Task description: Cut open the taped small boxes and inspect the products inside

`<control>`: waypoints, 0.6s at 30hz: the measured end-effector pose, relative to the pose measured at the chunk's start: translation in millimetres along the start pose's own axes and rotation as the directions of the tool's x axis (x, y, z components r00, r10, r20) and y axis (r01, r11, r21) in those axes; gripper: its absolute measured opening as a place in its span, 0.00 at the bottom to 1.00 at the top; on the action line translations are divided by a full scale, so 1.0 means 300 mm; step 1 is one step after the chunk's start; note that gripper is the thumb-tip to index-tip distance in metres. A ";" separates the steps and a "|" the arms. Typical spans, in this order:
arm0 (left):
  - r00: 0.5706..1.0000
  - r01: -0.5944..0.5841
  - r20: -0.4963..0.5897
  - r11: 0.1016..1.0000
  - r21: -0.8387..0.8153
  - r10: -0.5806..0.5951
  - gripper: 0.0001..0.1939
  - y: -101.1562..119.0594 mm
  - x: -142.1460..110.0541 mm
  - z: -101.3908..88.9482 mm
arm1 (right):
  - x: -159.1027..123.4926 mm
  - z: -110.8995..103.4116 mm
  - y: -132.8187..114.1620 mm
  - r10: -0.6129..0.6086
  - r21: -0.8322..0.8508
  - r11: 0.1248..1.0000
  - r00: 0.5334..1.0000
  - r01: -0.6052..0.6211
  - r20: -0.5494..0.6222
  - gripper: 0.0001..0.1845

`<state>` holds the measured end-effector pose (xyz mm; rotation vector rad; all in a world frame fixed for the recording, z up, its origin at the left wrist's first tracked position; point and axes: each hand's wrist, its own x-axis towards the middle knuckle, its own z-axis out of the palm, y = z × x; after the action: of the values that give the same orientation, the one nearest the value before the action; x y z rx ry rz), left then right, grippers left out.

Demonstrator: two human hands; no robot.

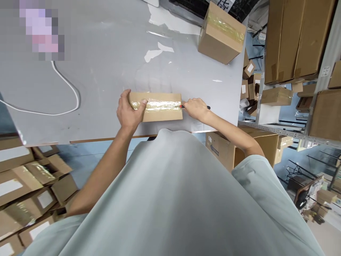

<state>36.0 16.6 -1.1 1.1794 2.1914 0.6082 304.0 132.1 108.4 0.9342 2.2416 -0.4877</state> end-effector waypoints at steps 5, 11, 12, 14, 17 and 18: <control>1.000 -0.017 -0.016 1.000 -0.005 0.017 0.44 0.000 0.003 0.003 | 0.017 -0.002 -0.016 -0.022 -0.009 1.000 0.999 0.022 0.026 0.22; 1.000 0.015 -0.014 1.000 -0.009 -0.016 0.43 0.005 0.003 0.001 | -0.003 -0.015 -0.047 0.005 0.002 1.000 1.000 -0.005 0.008 0.20; 1.000 0.018 -0.015 1.000 -0.010 -0.018 0.43 0.007 0.002 0.001 | -0.001 -0.016 -0.044 0.006 0.010 1.000 1.000 -0.006 0.002 0.20; 1.000 0.017 -0.014 1.000 -0.009 -0.017 0.43 0.008 0.002 0.000 | 0.004 -0.016 -0.035 0.005 0.027 1.000 1.000 -0.005 -0.002 0.19; 1.000 0.019 -0.016 1.000 -0.001 -0.019 0.43 0.011 0.001 0.000 | 0.010 -0.008 -0.030 0.013 0.029 0.999 1.000 -0.013 0.009 0.19; 1.000 0.021 -0.016 1.000 0.001 -0.021 0.43 0.011 0.001 0.000 | 0.011 -0.004 -0.035 0.019 0.024 1.000 1.000 -0.020 0.010 0.18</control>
<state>37.9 18.6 0.9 1.1546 2.2152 0.6093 294.0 127.5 107.9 0.9635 2.2207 -0.5106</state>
